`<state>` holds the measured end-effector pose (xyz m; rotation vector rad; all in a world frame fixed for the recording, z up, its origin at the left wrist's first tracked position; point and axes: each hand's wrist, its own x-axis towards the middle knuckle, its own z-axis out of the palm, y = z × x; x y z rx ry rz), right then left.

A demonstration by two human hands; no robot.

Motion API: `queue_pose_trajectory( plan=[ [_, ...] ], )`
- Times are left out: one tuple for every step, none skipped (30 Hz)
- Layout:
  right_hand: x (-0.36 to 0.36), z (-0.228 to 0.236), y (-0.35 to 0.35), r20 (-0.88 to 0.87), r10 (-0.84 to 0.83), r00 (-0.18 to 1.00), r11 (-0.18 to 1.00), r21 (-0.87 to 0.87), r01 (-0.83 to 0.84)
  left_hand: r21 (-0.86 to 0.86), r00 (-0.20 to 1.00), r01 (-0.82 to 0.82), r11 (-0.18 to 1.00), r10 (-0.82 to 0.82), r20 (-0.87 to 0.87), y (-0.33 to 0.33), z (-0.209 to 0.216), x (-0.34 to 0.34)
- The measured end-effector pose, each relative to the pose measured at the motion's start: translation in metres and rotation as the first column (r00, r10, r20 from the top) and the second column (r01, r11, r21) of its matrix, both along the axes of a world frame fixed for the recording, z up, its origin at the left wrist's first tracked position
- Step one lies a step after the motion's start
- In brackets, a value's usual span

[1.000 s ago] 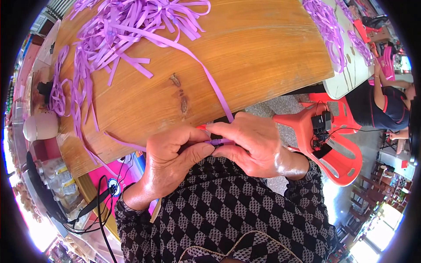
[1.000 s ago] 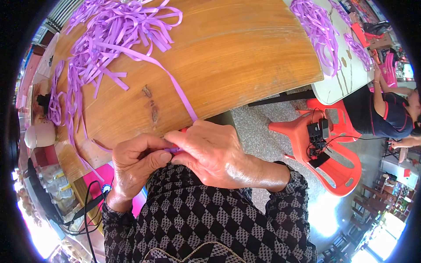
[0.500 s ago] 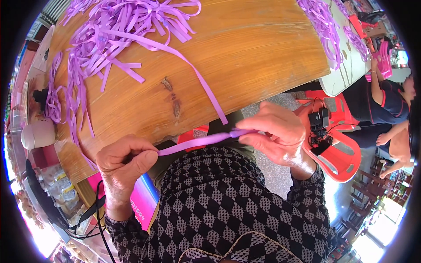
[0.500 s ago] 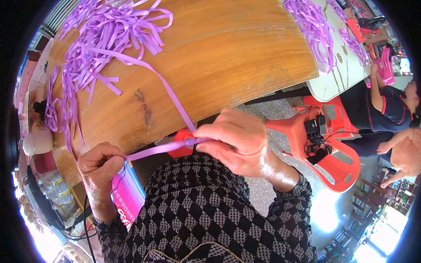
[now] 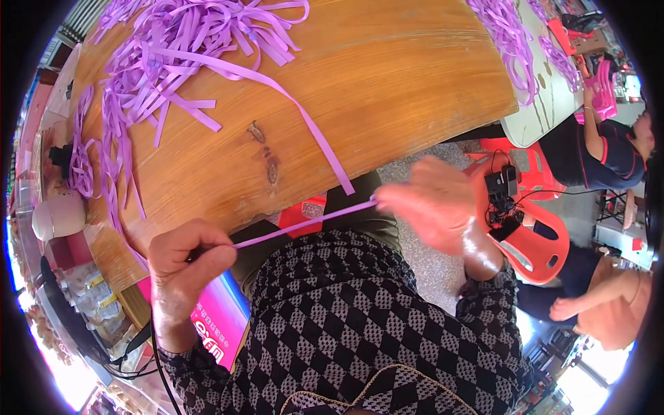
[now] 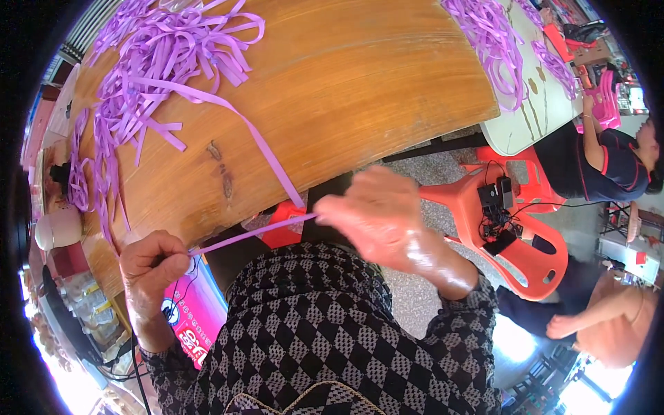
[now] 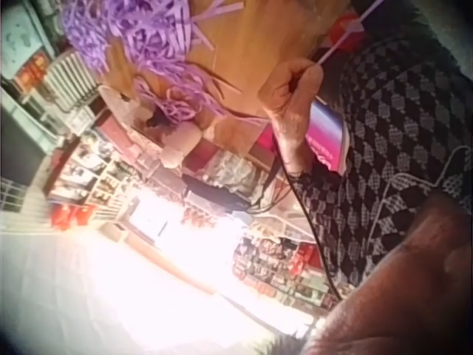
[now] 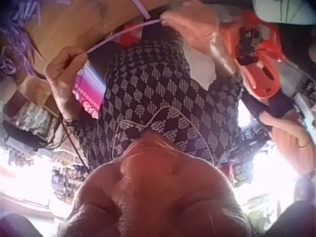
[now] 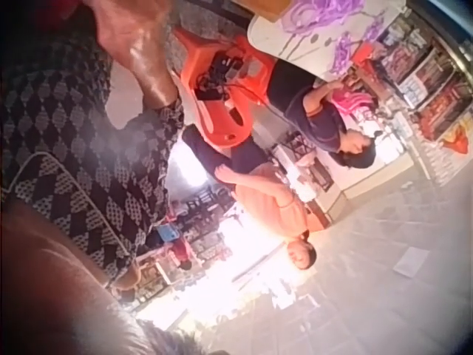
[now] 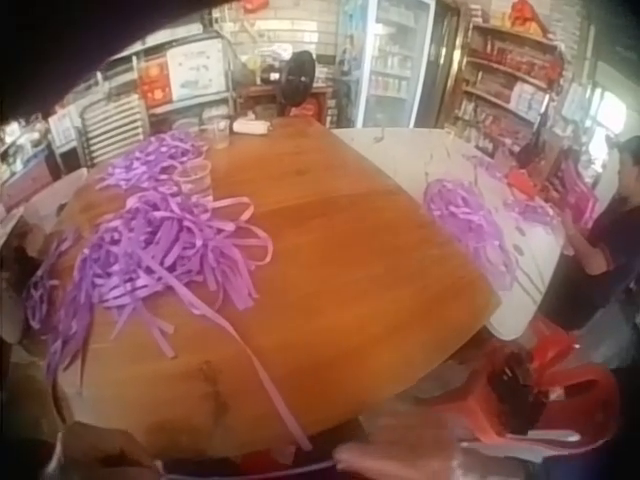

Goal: The person picks up a purple ribbon from a pile on a wooden table and rolls one end into a small bud. They then fold and wrap the remaining length of the ribbon around the center to form a flower shape.

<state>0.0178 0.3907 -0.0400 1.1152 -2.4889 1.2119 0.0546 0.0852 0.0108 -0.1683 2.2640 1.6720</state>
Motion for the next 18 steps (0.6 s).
queue_pose_trajectory(
  plan=[
    [0.000, 0.002, 0.009, -0.022, -0.098, 0.995, 0.994, 0.043, 0.099, -0.016, 0.999, -0.030, 0.999, 0.031, 0.034, -0.011, -0.002, 0.001],
    [0.000, 0.004, 0.018, -0.047, -0.196, 0.980, 0.976, 0.084, 0.199, -0.032, 0.996, -0.058, 0.998, 0.060, 0.067, -0.022, -0.002, 0.002],
    [0.000, 0.002, 0.028, -0.047, -0.200, 0.979, 0.975, 0.088, 0.204, -0.028, 0.996, -0.053, 0.998, 0.055, 0.069, -0.032, -0.002, 0.001],
    [0.000, -0.002, 0.038, -0.042, -0.245, 0.969, 0.965, 0.084, 0.248, -0.048, 0.996, -0.060, 0.997, 0.063, 0.058, -0.042, -0.003, 0.001],
    [0.001, -0.006, 0.048, -0.037, -0.283, 0.958, 0.955, 0.076, 0.286, -0.072, 0.996, -0.074, 0.995, 0.077, 0.045, -0.051, -0.003, 0.003],
    [0.000, -0.009, 0.056, -0.035, -0.279, 0.960, 0.957, 0.074, 0.281, -0.122, 0.998, -0.056, 0.991, 0.058, 0.011, -0.059, -0.004, 0.006],
    [-0.002, -0.011, 0.063, -0.049, -0.320, 0.946, 0.938, 0.124, 0.323, -0.124, 0.998, -0.061, 0.990, 0.063, 0.013, -0.067, -0.005, 0.009],
    [-0.003, -0.016, 0.071, -0.066, -0.359, 0.931, 0.915, 0.171, 0.365, -0.164, 0.997, -0.081, 0.983, 0.080, -0.011, -0.074, -0.008, 0.013],
    [-0.004, -0.021, 0.083, -0.066, -0.359, 0.931, 0.915, 0.173, 0.365, -0.198, 0.995, -0.095, 0.975, 0.090, -0.034, -0.082, -0.009, 0.015],
    [-0.005, -0.027, 0.096, -0.018, -0.439, 0.898, 0.891, 0.124, 0.438, -0.182, 0.998, -0.062, 0.981, 0.064, 0.005, -0.093, -0.006, 0.015],
    [-0.003, -0.034, 0.109, 0.031, -0.520, 0.854, 0.853, 0.079, 0.516, -0.178, 0.998, -0.054, 0.983, 0.056, 0.005, -0.099, -0.006, 0.014],
    [-0.001, -0.039, 0.117, 0.032, -0.518, 0.855, 0.854, 0.079, 0.514, -0.181, 0.995, -0.095, 0.979, 0.100, 0.018, -0.104, -0.003, 0.015],
    [0.001, -0.043, 0.124, 0.119, -0.580, 0.806, 0.811, -0.006, 0.585, -0.186, 0.989, -0.135, 0.973, 0.143, 0.030, -0.110, -0.002, 0.017],
    [0.003, -0.046, 0.133, 0.212, -0.626, 0.750, 0.753, -0.086, 0.653, -0.187, 0.989, -0.137, 0.973, 0.145, 0.029, -0.115, -0.001, 0.018],
    [0.004, -0.052, 0.142, 0.214, -0.622, 0.753, 0.755, -0.090, 0.650, -0.215, 0.991, -0.136, 0.967, 0.136, -0.014, -0.121, -0.002, 0.020],
    [0.004, -0.058, 0.153, 0.246, -0.639, 0.729, 0.734, -0.088, 0.673, -0.242, 0.991, -0.135, 0.961, 0.125, -0.056, -0.128, -0.003, 0.021],
    [0.005, -0.061, 0.164, 0.273, -0.660, 0.700, 0.710, -0.080, 0.700, -0.240, 0.991, -0.133, 0.962, 0.123, -0.057, -0.137, -0.006, 0.021],
    [0.006, -0.067, 0.173, 0.320, -0.653, 0.686, 0.684, -0.139, 0.716, -0.271, 0.987, -0.160, 0.949, 0.143, -0.078, -0.148, -0.007, 0.023]
  ],
)
